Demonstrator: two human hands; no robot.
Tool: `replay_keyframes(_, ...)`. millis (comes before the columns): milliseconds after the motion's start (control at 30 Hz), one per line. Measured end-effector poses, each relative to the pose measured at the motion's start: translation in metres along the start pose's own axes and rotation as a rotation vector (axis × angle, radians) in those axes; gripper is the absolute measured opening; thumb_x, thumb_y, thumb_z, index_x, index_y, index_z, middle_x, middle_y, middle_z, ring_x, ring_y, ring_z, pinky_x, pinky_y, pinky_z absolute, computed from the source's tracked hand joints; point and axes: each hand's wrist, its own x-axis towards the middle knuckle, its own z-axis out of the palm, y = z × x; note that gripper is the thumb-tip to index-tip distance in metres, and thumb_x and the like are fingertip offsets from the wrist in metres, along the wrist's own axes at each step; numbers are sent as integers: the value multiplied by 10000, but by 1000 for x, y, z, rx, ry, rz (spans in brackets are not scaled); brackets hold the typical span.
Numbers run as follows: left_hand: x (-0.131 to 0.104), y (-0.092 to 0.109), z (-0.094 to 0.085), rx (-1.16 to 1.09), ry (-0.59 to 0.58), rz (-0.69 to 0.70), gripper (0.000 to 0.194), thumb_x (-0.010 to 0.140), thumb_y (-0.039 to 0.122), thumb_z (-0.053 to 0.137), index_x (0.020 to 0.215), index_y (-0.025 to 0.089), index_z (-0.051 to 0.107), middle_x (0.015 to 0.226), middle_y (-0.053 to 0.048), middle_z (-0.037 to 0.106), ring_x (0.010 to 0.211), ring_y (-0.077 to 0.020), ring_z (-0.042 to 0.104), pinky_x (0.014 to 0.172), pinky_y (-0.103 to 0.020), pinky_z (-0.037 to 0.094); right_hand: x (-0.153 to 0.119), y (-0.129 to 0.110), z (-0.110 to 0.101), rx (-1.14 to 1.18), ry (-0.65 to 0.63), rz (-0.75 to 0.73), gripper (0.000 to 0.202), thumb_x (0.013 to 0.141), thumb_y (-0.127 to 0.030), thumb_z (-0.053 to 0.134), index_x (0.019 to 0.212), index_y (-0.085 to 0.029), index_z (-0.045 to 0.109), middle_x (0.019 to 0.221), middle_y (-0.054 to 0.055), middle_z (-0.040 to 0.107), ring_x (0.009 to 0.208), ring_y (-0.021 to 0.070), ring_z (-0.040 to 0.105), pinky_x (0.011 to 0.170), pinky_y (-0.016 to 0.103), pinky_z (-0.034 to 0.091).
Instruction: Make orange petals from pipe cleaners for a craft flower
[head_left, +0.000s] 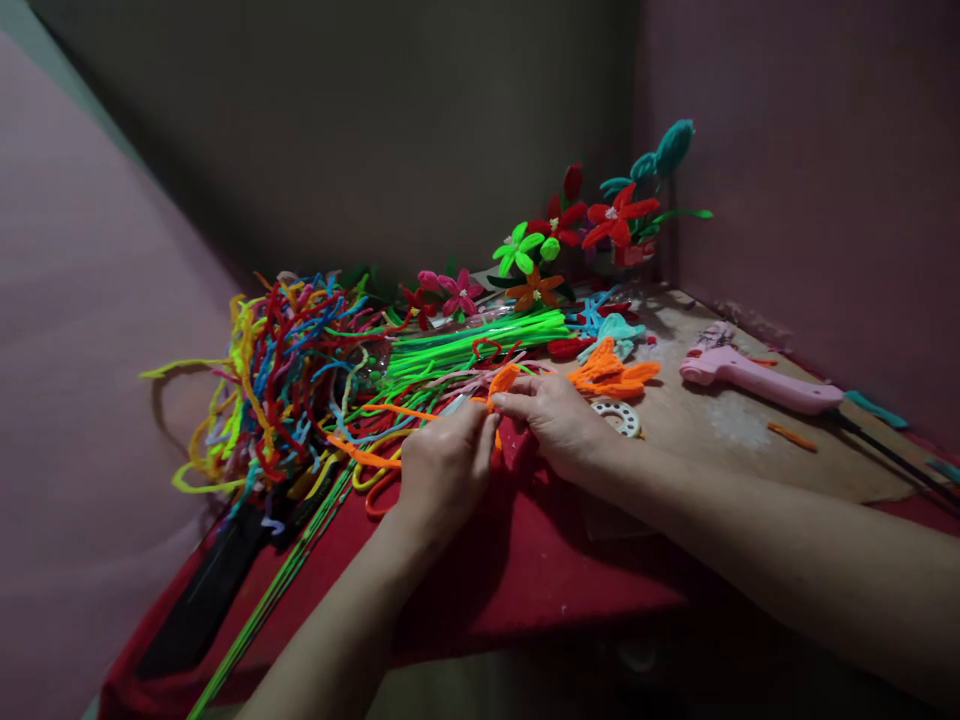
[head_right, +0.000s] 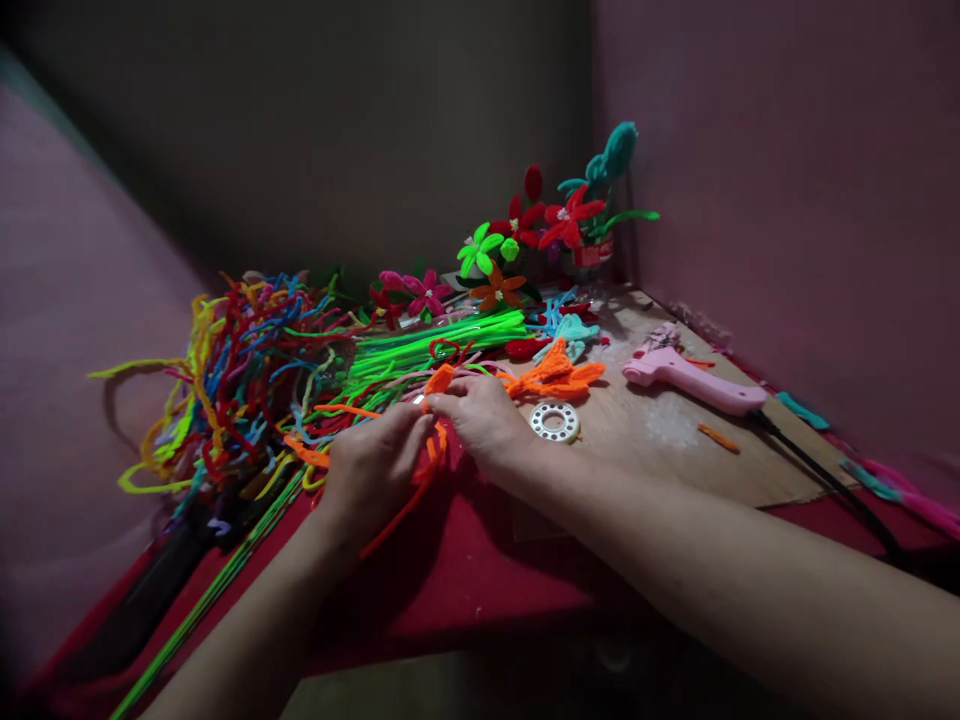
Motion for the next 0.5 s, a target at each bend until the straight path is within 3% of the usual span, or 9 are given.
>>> replay_keyframes(133,11,-12,-15,-877,-390,-401,342,805,408,479,733,121,650,575,-44,599,407,-60,355,423,-208,256,3,-6,-5,44,-191,-10,105,593,-198,643,641,-116,599,585,-13,549,538,78,445,570,244,341)
replay_keyframes(200,14,-18,-16,-1150,-519,-527,275,746,371,563,723,110,645,558,-39,589,369,-22,268,397,-184,216,3,-7,-5,82,-260,18,110,606,-204,641,658,-119,596,603,-3,558,557,87,470,586,252,353)
replay_keyframes(267,14,-20,-15,-1306,-576,-588,222,698,330,621,716,109,636,515,-11,541,361,1,207,388,-164,189,2,-8,-4,87,-282,18,97,624,-209,628,640,-124,585,595,0,557,557,89,473,585,254,353)
replay_keyframes(333,13,-19,-14,-1355,-567,-586,215,681,328,642,726,118,623,489,16,495,364,4,193,390,-157,176,1,-8,-4,62,-273,-11,94,633,-213,618,619,-128,580,586,-1,556,548,85,458,571,250,343)
replay_keyframes(400,11,-17,-14,-1259,-544,-535,217,693,347,631,718,133,602,484,25,489,362,-5,212,394,-166,175,1,-7,-4,20,-245,-42,80,629,-202,610,610,-131,579,578,-10,546,536,79,437,556,245,330)
replay_keyframes(500,7,-12,-11,-744,-378,-309,192,754,348,569,714,161,585,534,7,546,392,-50,344,429,-198,246,1,-5,-2,-51,-151,-58,42,610,-163,597,597,-127,580,562,-25,521,513,68,402,532,238,308)
